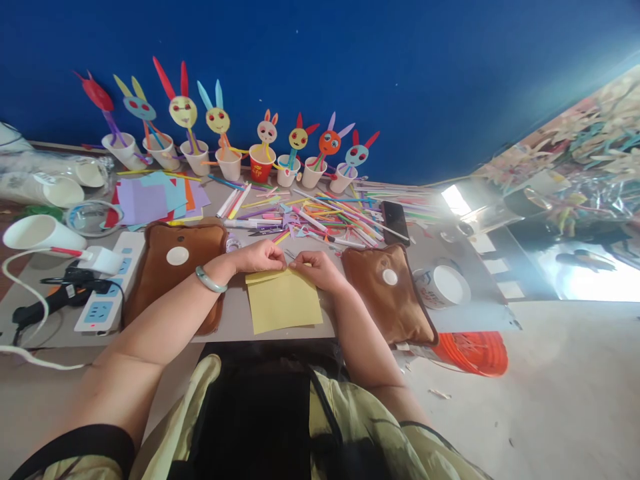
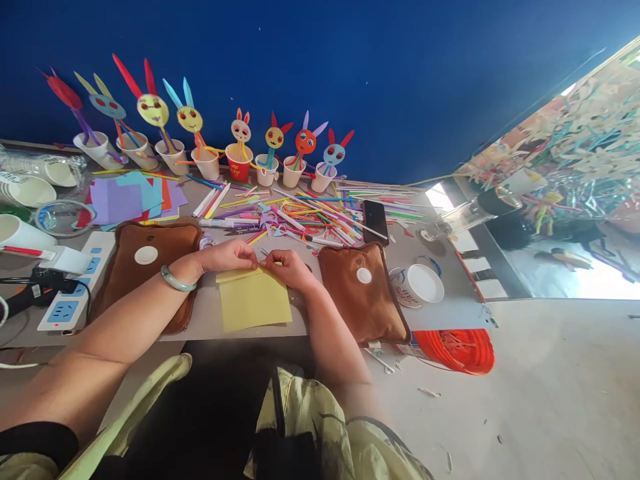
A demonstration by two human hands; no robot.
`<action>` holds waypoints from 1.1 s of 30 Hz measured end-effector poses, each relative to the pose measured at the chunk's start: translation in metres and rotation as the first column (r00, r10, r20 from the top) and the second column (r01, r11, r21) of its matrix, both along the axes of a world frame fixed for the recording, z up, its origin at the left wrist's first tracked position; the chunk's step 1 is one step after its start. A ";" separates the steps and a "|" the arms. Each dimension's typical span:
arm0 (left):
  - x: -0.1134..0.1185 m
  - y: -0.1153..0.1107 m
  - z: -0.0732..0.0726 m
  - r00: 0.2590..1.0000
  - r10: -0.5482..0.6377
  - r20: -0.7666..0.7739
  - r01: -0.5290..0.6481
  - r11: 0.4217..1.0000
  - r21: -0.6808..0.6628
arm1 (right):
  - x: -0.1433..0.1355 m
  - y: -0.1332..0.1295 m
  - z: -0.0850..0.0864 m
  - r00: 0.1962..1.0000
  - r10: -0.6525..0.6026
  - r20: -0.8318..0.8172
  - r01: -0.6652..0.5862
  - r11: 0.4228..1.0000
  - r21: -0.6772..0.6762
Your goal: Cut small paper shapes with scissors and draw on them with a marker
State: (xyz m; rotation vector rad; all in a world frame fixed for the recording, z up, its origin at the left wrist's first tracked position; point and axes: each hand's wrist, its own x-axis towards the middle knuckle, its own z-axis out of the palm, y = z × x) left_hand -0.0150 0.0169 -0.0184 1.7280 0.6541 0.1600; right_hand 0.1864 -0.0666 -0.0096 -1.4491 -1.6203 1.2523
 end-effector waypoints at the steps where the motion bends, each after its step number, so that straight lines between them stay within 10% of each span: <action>1: 0.000 0.000 0.002 1.000 -0.002 -0.008 0.002 1.000 -0.005 | 0.000 0.000 0.001 1.000 -0.003 -0.001 0.003 1.000 -0.002; 13: -0.014 0.011 0.017 0.997 0.076 -0.015 -0.078 0.988 -0.130 | 0.017 0.003 0.006 0.982 -0.191 0.002 0.191 0.981 -0.044; 24: -0.014 0.017 0.015 0.920 0.376 0.112 -0.353 0.917 -0.184 | 0.022 0.002 0.002 0.940 -0.294 -0.173 0.285 0.956 -0.075; 33: -0.013 0.011 0.016 0.989 0.139 0.049 -0.133 0.985 -0.114 | 0.018 0.002 0.004 0.991 -0.021 -0.132 0.010 0.997 -0.083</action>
